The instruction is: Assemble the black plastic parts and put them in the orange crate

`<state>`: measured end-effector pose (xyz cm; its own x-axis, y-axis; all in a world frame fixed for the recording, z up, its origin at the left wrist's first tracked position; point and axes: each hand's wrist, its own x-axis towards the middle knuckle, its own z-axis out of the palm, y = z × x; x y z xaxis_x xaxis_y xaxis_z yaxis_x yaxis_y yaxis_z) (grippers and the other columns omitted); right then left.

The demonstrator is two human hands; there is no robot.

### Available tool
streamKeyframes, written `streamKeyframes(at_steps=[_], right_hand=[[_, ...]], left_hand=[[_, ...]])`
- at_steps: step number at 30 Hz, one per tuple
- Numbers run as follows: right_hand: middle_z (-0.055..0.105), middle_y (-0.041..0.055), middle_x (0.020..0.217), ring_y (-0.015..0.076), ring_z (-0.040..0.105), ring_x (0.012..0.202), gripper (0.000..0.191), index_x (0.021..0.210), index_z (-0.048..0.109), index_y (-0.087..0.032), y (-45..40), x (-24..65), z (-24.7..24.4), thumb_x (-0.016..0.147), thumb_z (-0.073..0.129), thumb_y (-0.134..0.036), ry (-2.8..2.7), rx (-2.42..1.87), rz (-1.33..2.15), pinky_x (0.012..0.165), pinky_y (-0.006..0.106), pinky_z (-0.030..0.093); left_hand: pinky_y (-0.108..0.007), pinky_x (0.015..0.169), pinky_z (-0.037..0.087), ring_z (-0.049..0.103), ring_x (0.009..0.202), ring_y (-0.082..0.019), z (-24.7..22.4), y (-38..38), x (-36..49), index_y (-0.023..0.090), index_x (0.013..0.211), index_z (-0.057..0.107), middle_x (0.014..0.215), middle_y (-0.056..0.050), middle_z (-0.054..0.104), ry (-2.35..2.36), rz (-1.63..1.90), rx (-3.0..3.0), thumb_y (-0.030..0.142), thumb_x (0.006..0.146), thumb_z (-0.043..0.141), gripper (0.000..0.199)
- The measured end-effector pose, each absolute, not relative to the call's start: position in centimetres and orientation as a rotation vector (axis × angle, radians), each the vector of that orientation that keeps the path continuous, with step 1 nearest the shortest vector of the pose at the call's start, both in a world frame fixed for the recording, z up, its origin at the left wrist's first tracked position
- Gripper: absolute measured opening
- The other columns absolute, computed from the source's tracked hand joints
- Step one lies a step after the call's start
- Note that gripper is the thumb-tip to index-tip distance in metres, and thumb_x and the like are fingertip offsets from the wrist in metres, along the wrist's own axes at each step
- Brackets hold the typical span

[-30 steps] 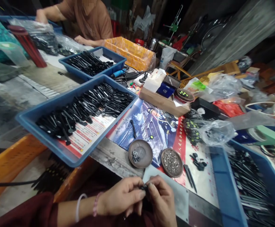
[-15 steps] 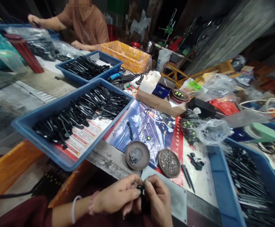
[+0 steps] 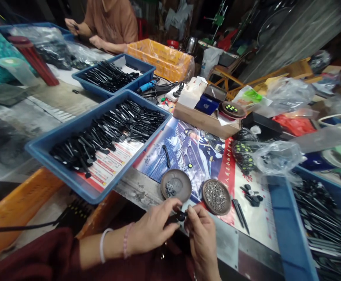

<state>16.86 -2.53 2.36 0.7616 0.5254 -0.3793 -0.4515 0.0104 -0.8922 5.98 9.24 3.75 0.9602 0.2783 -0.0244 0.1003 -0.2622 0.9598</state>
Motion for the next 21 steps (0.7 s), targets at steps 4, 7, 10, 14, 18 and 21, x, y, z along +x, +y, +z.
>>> streamKeyframes(at_steps=[4,7,10,14,18,21], right_hand=[[0.037,-0.0102,0.047,0.0039,0.03,0.042,0.048,0.061,0.046,-0.018,-2.2,16.5,2.1,0.071,0.08,-0.05,-0.067,-1.409,0.737,0.042,0.015,0.024],[0.036,-0.0101,0.048,0.0047,0.03,0.043,0.048,0.062,0.045,-0.018,-2.2,16.4,1.9,0.073,0.077,-0.052,-0.129,-1.456,0.74,0.043,0.016,0.025],[0.039,-0.0081,0.05,0.0068,0.034,0.044,0.047,0.062,0.044,-0.019,-2.2,17.4,2.1,0.082,0.065,-0.057,-0.295,-1.546,0.755,0.043,0.018,0.029],[0.057,-0.0006,0.062,0.0133,0.051,0.051,0.037,0.078,0.058,-0.019,-1.0,21.6,3.3,0.093,0.047,-0.051,-0.695,-1.956,0.543,0.051,0.024,0.042],[0.068,0.011,0.095,0.0237,0.063,0.081,0.025,0.098,0.064,-0.017,2.7,27.0,3.4,0.089,0.052,-0.037,-0.943,-2.248,0.307,0.076,0.035,0.047],[0.066,0.0139,0.099,0.0265,0.062,0.085,0.017,0.095,0.066,-0.017,5.7,29.2,2.6,0.082,0.055,-0.02,-1.044,-2.327,0.267,0.075,0.036,0.045]], left_hand=[[-0.036,0.083,0.05,0.064,0.096,-0.025,3.4,9.8,5.9,0.016,0.112,0.053,0.104,-0.013,0.063,0.145,0.217,2.137,0.011,0.091,0.039,0.025],[-0.032,0.079,0.049,0.064,0.09,-0.022,3.4,10.0,5.8,0.016,0.104,0.054,0.098,-0.01,0.064,0.216,0.213,2.025,0.013,0.089,0.045,0.018],[-0.027,0.069,0.048,0.062,0.075,-0.016,3.3,10.2,5.9,0.017,0.098,0.054,0.082,-0.003,0.063,0.352,0.136,1.718,0.017,0.089,0.048,0.011],[-0.019,0.046,0.037,0.048,0.048,-0.009,2.7,10.4,6.0,0.017,0.105,0.05,0.062,0.006,0.052,0.493,-0.013,1.258,0.023,0.09,0.048,0.017],[-0.016,0.043,0.034,0.045,0.045,-0.005,2.0,10.8,5.8,0.016,0.107,0.049,0.073,0.002,0.059,0.518,0.003,1.102,0.026,0.088,0.052,0.022],[-0.015,0.043,0.035,0.045,0.045,-0.003,1.9,11.2,5.4,0.016,0.107,0.05,0.085,-0.002,0.064,0.512,0.035,1.062,0.03,0.088,0.056,0.024]])
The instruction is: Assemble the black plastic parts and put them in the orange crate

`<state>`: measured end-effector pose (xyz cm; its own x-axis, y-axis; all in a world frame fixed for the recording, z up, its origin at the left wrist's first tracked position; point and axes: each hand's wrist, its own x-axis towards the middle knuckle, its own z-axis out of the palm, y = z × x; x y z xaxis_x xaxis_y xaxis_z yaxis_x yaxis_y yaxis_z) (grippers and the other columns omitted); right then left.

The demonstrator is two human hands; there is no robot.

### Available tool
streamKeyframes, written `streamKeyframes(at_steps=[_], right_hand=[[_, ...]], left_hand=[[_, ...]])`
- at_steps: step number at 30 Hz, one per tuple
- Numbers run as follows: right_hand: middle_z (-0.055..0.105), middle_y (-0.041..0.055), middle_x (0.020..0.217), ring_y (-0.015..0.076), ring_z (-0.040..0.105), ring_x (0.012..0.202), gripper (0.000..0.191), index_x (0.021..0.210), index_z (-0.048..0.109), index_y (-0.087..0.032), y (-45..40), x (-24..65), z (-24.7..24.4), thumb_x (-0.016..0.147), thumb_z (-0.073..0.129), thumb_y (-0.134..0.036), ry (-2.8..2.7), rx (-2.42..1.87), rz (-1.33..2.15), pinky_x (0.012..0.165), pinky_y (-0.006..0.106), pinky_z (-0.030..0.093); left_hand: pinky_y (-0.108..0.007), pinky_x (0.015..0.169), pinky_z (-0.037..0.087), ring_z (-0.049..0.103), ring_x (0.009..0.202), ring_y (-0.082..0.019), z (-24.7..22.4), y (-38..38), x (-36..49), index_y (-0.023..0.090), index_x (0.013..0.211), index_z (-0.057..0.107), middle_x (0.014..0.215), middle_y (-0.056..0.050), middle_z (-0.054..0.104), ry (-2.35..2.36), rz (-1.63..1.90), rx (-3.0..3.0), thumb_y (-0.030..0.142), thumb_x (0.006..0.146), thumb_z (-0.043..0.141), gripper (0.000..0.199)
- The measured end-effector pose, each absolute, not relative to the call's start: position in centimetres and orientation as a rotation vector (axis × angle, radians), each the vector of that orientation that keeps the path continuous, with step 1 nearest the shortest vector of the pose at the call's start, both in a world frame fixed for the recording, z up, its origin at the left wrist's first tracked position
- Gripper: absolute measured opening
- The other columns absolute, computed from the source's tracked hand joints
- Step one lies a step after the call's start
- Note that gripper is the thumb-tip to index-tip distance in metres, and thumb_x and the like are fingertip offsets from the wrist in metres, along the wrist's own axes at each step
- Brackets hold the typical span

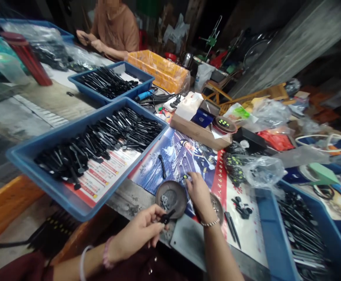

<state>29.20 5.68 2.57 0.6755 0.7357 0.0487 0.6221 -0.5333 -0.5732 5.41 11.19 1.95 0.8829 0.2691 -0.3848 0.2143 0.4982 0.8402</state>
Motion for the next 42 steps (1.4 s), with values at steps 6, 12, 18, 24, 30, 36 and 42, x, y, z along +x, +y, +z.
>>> streamKeyframes(at_steps=[6,12,18,24,30,36,42], right_hand=[[0.062,0.0086,0.08,0.0203,0.058,0.067,0.015,0.075,0.063,-0.02,7.7,30.4,0.8,0.077,0.054,-0.008,-1.124,-2.368,0.252,0.062,0.031,0.039],[0.062,0.0012,0.064,0.0196,0.058,0.062,0.003,0.071,0.061,-0.019,6.8,31.0,1.8,0.073,0.06,-0.017,-1.099,-2.268,0.326,0.06,0.029,0.042],[0.066,0.0027,0.073,0.0183,0.062,0.067,0.018,0.082,0.064,-0.018,2.3,23.6,5.5,0.088,0.06,-0.035,-1.054,-1.974,0.467,0.061,0.026,0.048],[0.064,0.0034,0.078,0.0176,0.064,0.068,0.014,0.086,0.065,-0.019,-0.3,17.4,5.0,0.089,0.063,-0.033,-0.748,-1.674,0.59,0.061,0.025,0.052],[0.065,0.0055,0.089,0.0184,0.066,0.08,0.006,0.094,0.067,-0.021,-0.6,17.4,3.7,0.09,0.062,-0.021,-0.917,-1.788,0.008,0.07,0.027,0.055],[0.069,0.0103,0.096,0.0195,0.071,0.085,0.02,0.11,0.067,-0.018,-1.6,17.7,4.4,0.096,0.052,-0.019,-1.322,-1.897,-0.228,0.072,0.025,0.059],[0.071,0.0109,0.095,0.02,0.072,0.082,0.022,0.106,0.07,-0.018,-2.2,17.9,5.5,0.098,0.051,-0.026,-1.381,-1.929,-0.257,0.07,0.025,0.06]], left_hand=[[-0.015,0.045,0.037,0.049,0.048,-0.003,2.1,11.7,4.7,0.017,0.105,0.053,0.097,-0.004,0.066,0.54,0.088,1.036,0.034,0.088,0.059,0.025],[-0.015,0.045,0.036,0.05,0.049,-0.003,2.8,11.8,5.1,0.017,0.104,0.053,0.096,-0.004,0.067,0.542,0.107,1.029,0.032,0.087,0.061,0.024],[-0.017,0.053,0.038,0.049,0.054,-0.007,3.4,11.8,5.5,0.015,0.106,0.056,0.062,0.003,0.058,0.559,0.264,1.023,0.034,0.092,0.057,0.023],[-0.017,0.052,0.038,0.05,0.053,-0.007,3.2,10.7,6.4,0.017,0.105,0.054,0.062,0.003,0.06,0.484,0.241,0.946,0.033,0.091,0.06,0.023],[-0.015,0.051,0.037,0.05,0.051,-0.006,3.5,9.9,7.0,0.017,0.102,0.053,0.062,0.004,0.059,0.452,0.25,0.877,0.031,0.091,0.062,0.02],[-0.015,0.052,0.038,0.05,0.053,-0.005,3.4,9.5,6.7,0.016,0.105,0.054,0.064,0.003,0.058,0.484,0.251,0.92,0.034,0.091,0.061,0.023],[-0.015,0.052,0.04,0.051,0.055,-0.006,4.1,9.5,6.7,0.015,0.104,0.055,0.066,0.003,0.059,0.495,0.222,1.002,0.037,0.09,0.062,0.027]])
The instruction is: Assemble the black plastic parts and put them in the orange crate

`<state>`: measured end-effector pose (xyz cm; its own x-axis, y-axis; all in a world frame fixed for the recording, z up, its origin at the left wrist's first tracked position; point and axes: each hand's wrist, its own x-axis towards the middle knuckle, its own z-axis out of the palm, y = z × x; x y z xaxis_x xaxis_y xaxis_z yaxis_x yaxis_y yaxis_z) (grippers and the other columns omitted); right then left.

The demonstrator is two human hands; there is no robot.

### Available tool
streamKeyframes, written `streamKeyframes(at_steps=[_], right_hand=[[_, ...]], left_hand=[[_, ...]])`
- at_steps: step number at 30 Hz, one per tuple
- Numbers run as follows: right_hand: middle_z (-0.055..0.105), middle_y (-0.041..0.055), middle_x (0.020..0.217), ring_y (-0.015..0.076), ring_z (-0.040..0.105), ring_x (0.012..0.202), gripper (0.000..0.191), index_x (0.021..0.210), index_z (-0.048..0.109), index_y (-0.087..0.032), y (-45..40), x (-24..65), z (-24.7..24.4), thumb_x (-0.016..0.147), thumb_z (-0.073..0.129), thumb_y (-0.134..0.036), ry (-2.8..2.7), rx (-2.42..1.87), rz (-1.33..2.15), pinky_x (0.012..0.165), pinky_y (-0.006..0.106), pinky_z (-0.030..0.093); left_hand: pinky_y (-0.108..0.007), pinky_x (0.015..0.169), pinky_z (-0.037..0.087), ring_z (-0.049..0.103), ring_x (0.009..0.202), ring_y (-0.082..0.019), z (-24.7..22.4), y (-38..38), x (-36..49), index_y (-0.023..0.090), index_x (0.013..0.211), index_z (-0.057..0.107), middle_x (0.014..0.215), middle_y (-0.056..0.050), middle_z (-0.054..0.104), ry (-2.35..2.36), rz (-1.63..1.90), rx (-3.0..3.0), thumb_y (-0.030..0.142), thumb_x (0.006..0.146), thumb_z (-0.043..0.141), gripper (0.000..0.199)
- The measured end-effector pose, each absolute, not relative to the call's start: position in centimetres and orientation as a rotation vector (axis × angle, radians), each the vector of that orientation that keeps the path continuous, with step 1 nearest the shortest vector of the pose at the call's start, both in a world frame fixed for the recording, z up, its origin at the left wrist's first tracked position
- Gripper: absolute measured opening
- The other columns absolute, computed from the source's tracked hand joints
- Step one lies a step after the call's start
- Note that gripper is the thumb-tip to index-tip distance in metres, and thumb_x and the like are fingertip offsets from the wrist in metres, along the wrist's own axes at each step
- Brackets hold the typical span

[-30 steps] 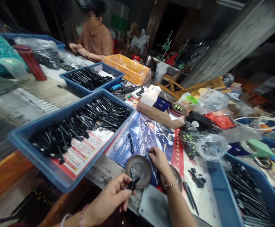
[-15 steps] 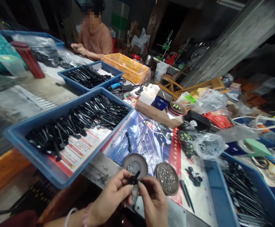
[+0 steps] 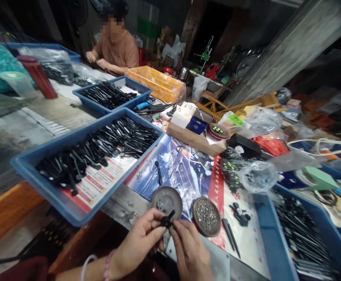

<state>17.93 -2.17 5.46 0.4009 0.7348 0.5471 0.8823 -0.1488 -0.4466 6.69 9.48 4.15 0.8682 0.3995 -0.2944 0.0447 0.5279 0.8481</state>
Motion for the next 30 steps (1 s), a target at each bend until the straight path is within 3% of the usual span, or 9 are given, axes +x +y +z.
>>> streamKeyframes(at_steps=[4,12,21,30], right_hand=[[0.071,0.0097,0.095,0.0195,0.072,0.083,0.023,0.108,0.069,-0.019,-2.1,17.9,5.4,0.099,0.05,-0.028,-1.356,-1.907,-0.183,0.071,0.024,0.06],[0.069,0.0088,0.089,0.0201,0.07,0.071,0.025,0.105,0.065,-0.021,-2.1,17.8,4.7,0.101,0.043,-0.032,-1.377,-2.026,-0.062,0.058,0.025,0.056],[0.071,0.0055,0.081,0.0191,0.07,0.068,0.017,0.092,0.068,-0.019,-2.1,17.4,5.8,0.084,0.07,-0.033,-0.854,-1.863,0.331,0.062,0.025,0.057],[0.073,0.0062,0.081,0.0186,0.069,0.066,0.02,0.094,0.07,-0.017,-1.8,15.0,5.0,0.083,0.071,-0.034,-0.769,-1.898,0.184,0.063,0.027,0.056]], left_hand=[[-0.015,0.051,0.04,0.052,0.055,-0.007,4.1,9.5,6.8,0.016,0.105,0.056,0.066,0.003,0.06,0.499,0.218,0.996,0.038,0.09,0.062,0.027],[-0.016,0.052,0.041,0.053,0.056,-0.007,3.5,9.5,6.5,0.017,0.105,0.057,0.068,0.002,0.06,0.485,0.207,0.996,0.036,0.09,0.062,0.025],[-0.016,0.052,0.038,0.051,0.052,-0.006,3.7,9.5,6.8,0.015,0.102,0.055,0.063,0.004,0.059,0.518,0.203,0.843,0.032,0.086,0.066,0.027],[-0.019,0.06,0.041,0.053,0.062,-0.008,3.8,9.1,6.2,0.016,0.106,0.055,0.075,0.002,0.059,0.421,0.242,0.775,0.031,0.087,0.063,0.026]])
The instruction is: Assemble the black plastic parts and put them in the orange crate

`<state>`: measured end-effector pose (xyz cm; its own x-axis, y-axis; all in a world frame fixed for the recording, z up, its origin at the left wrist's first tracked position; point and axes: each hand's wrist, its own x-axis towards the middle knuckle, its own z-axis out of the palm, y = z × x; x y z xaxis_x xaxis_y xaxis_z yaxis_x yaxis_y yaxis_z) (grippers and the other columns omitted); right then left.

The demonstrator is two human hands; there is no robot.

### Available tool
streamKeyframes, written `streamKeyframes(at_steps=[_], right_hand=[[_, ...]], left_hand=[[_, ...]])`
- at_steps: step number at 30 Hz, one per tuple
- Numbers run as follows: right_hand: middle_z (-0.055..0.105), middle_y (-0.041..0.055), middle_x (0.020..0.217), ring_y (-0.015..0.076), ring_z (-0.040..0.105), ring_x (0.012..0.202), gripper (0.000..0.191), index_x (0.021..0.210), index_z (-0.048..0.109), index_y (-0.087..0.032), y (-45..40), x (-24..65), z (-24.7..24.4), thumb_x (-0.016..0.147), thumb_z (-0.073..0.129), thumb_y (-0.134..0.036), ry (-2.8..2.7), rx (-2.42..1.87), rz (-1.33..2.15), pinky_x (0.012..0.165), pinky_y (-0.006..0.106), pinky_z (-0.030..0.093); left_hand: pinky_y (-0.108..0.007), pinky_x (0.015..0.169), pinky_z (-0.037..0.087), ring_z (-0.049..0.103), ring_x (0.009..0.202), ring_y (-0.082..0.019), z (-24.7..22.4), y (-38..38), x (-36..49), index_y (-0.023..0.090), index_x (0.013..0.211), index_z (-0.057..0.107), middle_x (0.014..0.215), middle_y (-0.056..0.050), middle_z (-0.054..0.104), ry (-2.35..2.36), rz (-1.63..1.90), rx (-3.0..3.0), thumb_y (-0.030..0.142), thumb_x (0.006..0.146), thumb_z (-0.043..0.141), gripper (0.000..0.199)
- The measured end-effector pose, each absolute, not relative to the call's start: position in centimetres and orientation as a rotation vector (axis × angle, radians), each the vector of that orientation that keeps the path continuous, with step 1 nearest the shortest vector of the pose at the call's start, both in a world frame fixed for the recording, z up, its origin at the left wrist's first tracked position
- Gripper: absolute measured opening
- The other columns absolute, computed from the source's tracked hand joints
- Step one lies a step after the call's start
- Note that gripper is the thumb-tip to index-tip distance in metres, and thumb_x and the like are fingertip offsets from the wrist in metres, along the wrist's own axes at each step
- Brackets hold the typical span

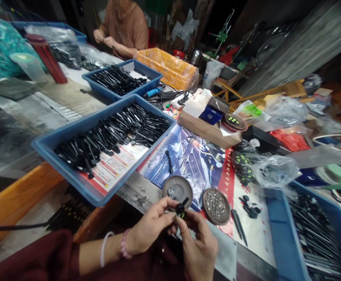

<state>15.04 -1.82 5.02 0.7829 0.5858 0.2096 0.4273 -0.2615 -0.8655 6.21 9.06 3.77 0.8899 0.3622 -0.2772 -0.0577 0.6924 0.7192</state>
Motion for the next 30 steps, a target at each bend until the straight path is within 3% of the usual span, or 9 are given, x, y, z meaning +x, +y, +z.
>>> streamKeyframes(at_steps=[5,10,14,18,25,30], right_hand=[[0.073,0.0052,0.078,0.0166,0.069,0.061,0.023,0.096,0.07,-0.014,-1.8,14.9,5.0,0.086,0.069,-0.035,-0.865,-1.966,-0.092,0.062,0.024,0.057],[0.074,0.0036,0.078,0.0163,0.07,0.065,0.023,0.097,0.07,-0.016,-2.1,14.8,4.8,0.086,0.069,-0.037,-0.815,-1.992,-0.026,0.062,0.022,0.056],[0.074,0.0036,0.081,0.0172,0.071,0.069,0.023,0.095,0.069,-0.018,-2.2,14.7,4.8,0.086,0.069,-0.038,-0.733,-1.978,0.09,0.062,0.022,0.056],[0.073,0.0012,0.076,0.0146,0.069,0.063,0.023,0.089,0.069,-0.018,-1.8,14.8,5.6,0.088,0.066,-0.041,-0.874,-2.001,-0.106,0.06,0.02,0.052],[0.049,-0.0043,0.051,0.0095,0.047,0.042,0.043,0.064,0.05,-0.019,-1.4,14.7,6.0,0.103,0.04,-0.035,-1.059,-2.031,-0.271,0.043,0.021,0.034],[0.046,-0.0041,0.053,0.0092,0.042,0.042,0.043,0.065,0.047,-0.02,-1.4,14.8,4.7,0.104,0.033,-0.03,-1.07,-2.024,-0.296,0.043,0.022,0.03]], left_hand=[[-0.021,0.064,0.043,0.051,0.065,-0.008,3.9,9.0,5.9,0.016,0.111,0.055,0.078,0.001,0.058,0.389,0.234,0.878,0.031,0.09,0.06,0.027],[-0.02,0.065,0.043,0.051,0.066,-0.007,3.6,8.8,5.8,0.017,0.112,0.056,0.084,0.0,0.058,0.358,0.256,0.933,0.031,0.092,0.058,0.024],[-0.02,0.064,0.045,0.053,0.069,-0.007,3.7,8.9,5.5,0.019,0.112,0.056,0.102,-0.003,0.055,0.309,0.297,1.009,0.031,0.093,0.057,0.022],[-0.02,0.066,0.045,0.054,0.075,-0.008,4.2,8.7,5.3,0.021,0.11,0.057,0.114,-0.005,0.049,0.267,0.349,1.097,0.028,0.095,0.054,0.017],[-0.024,0.079,0.047,0.055,0.09,-0.013,4.6,8.1,5.4,0.023,0.113,0.057,0.109,-0.005,0.05,0.196,0.482,1.216,0.02,0.095,0.05,0.019],[-0.029,0.09,0.047,0.055,0.1,-0.018,4.6,8.1,5.4,0.021,0.114,0.058,0.109,-0.007,0.053,0.206,0.52,1.308,0.016,0.094,0.05,0.022]])
